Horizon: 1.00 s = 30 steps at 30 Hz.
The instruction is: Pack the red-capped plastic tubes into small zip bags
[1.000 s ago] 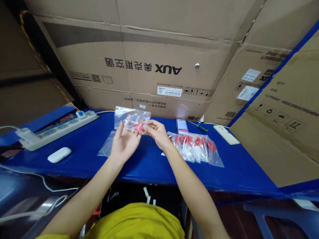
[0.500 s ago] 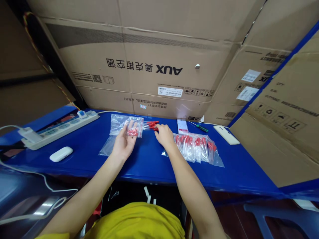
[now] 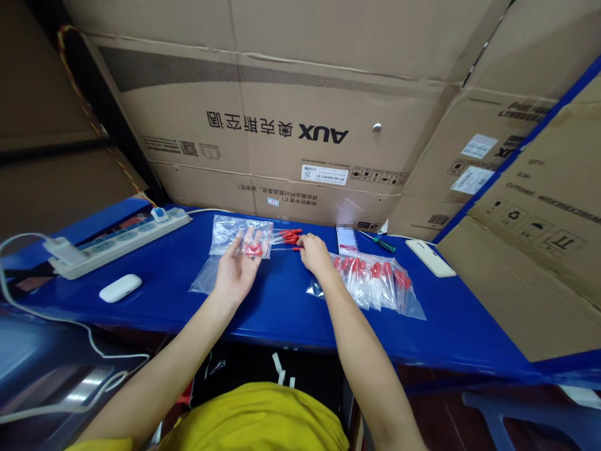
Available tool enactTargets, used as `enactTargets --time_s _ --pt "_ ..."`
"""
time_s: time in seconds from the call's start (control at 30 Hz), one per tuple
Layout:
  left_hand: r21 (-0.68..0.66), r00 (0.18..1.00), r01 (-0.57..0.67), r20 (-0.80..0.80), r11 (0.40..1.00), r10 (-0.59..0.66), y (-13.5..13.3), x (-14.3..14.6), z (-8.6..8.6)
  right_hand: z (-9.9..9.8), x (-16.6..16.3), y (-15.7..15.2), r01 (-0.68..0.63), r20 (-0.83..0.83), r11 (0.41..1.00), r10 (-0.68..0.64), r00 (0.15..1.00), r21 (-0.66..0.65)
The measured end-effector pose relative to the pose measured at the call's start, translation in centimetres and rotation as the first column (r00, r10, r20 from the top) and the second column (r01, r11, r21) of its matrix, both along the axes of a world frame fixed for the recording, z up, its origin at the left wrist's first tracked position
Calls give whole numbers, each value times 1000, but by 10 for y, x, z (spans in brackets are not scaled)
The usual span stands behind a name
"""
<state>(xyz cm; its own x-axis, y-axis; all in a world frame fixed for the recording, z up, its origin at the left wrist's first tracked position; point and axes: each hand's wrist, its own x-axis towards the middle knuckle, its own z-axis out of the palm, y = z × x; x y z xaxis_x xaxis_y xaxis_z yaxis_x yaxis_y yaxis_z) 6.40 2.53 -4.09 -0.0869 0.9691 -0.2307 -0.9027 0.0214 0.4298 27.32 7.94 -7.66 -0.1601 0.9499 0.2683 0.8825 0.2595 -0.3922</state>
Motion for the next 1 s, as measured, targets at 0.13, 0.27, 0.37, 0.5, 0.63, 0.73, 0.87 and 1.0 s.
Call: enactTargets --time_s 0.13,0.27,0.37,0.5,0.63,0.73,0.87,1.0 --pt "-6 999 -27 45 1000 28 -1 -2 5 8 10 -1 -58 -103 998 58 993 7" --pt "-10 995 -77 69 997 77 -2 -5 6 21 23 -3 -87 -240 995 97 966 53" --pt "-29 986 -139 86 990 141 -3 -6 5 29 28 -7 -98 -410 989 136 902 112" --pt "-20 981 -163 104 986 165 -3 -5 6 34 21 -14 -124 -559 981 186 808 147" --pt "-26 982 -158 104 987 160 -5 -5 8 35 10 -17 -120 -547 980 190 815 161" --pt "-35 981 -161 107 986 164 -5 -5 10 34 9 -17 -101 -544 979 183 819 177" --pt "-39 985 -141 97 989 144 -7 -4 11 33 10 -16 -102 -546 977 191 816 189" --pt "34 996 -38 80 999 36 -10 3 6 31 -4 -20 -150 -506 953 270 819 264"
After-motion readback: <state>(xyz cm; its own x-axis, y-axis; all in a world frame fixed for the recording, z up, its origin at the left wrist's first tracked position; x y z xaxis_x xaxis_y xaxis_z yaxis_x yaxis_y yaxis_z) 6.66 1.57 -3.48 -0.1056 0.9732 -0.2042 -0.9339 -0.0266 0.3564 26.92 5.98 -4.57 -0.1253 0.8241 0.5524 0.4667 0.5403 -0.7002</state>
